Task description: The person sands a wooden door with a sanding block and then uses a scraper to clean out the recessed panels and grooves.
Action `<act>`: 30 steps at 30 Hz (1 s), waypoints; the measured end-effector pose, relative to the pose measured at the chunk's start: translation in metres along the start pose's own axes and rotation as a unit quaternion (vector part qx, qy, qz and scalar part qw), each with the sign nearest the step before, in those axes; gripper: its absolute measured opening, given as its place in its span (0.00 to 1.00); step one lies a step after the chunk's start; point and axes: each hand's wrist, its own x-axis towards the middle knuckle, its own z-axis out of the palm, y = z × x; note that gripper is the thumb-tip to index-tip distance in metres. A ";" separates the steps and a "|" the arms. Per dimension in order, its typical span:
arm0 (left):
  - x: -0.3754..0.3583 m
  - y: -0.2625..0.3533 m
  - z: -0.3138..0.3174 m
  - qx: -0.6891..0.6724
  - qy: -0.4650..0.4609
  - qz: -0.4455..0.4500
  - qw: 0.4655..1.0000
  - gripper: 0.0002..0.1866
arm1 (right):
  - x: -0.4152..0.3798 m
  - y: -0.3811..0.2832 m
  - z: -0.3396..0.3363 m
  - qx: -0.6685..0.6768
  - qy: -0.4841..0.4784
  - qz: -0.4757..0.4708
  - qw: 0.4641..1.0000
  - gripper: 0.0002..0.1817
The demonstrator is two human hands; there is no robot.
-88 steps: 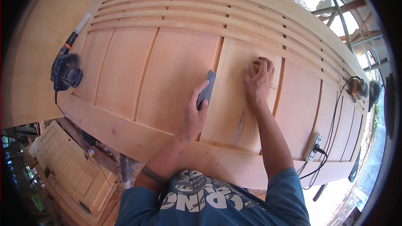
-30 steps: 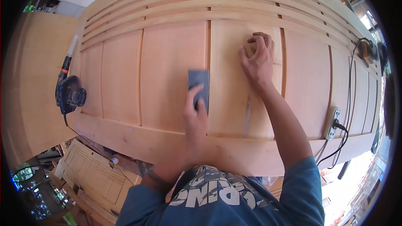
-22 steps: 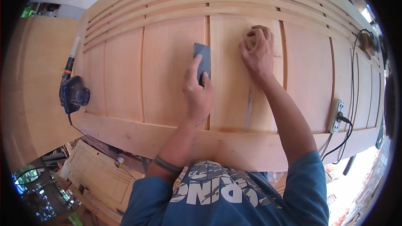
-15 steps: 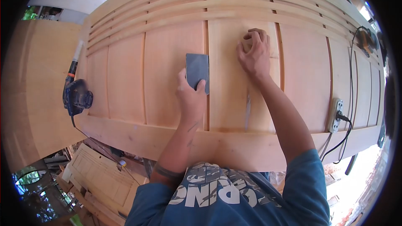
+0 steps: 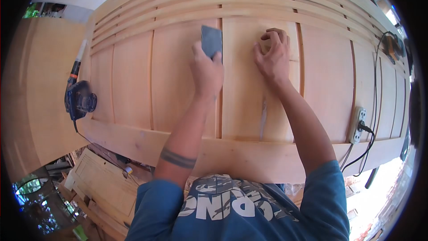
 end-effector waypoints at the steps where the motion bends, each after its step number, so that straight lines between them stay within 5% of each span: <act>1: -0.020 -0.008 -0.008 -0.005 -0.010 0.002 1.000 0.23 | 0.000 0.000 0.001 0.000 -0.004 0.002 1.000 0.11; 7: -0.141 -0.044 -0.056 0.039 -0.053 -0.074 0.995 0.23 | 0.001 -0.002 0.000 -0.014 -0.005 0.021 1.000 0.11; 13: -0.082 -0.023 -0.026 -0.016 -0.005 -0.041 0.999 0.23 | -0.004 0.004 0.003 -0.016 0.002 0.010 1.000 0.12; 14: -0.096 -0.045 -0.029 0.054 0.004 0.031 0.998 0.23 | -0.002 0.005 0.005 -0.013 0.002 0.012 1.000 0.13; 17: -0.160 -0.059 -0.055 0.005 -0.007 0.046 0.999 0.21 | 0.002 0.008 0.006 -0.016 0.009 0.015 1.000 0.14; 22: -0.100 -0.032 -0.028 -0.004 0.014 -0.033 0.999 0.20 | -0.003 0.006 0.006 0.005 -0.008 0.040 0.999 0.12; 30: -0.149 -0.049 -0.048 0.041 -0.018 -0.039 0.998 0.23 | -0.004 0.009 0.005 -0.018 -0.008 0.030 0.999 0.13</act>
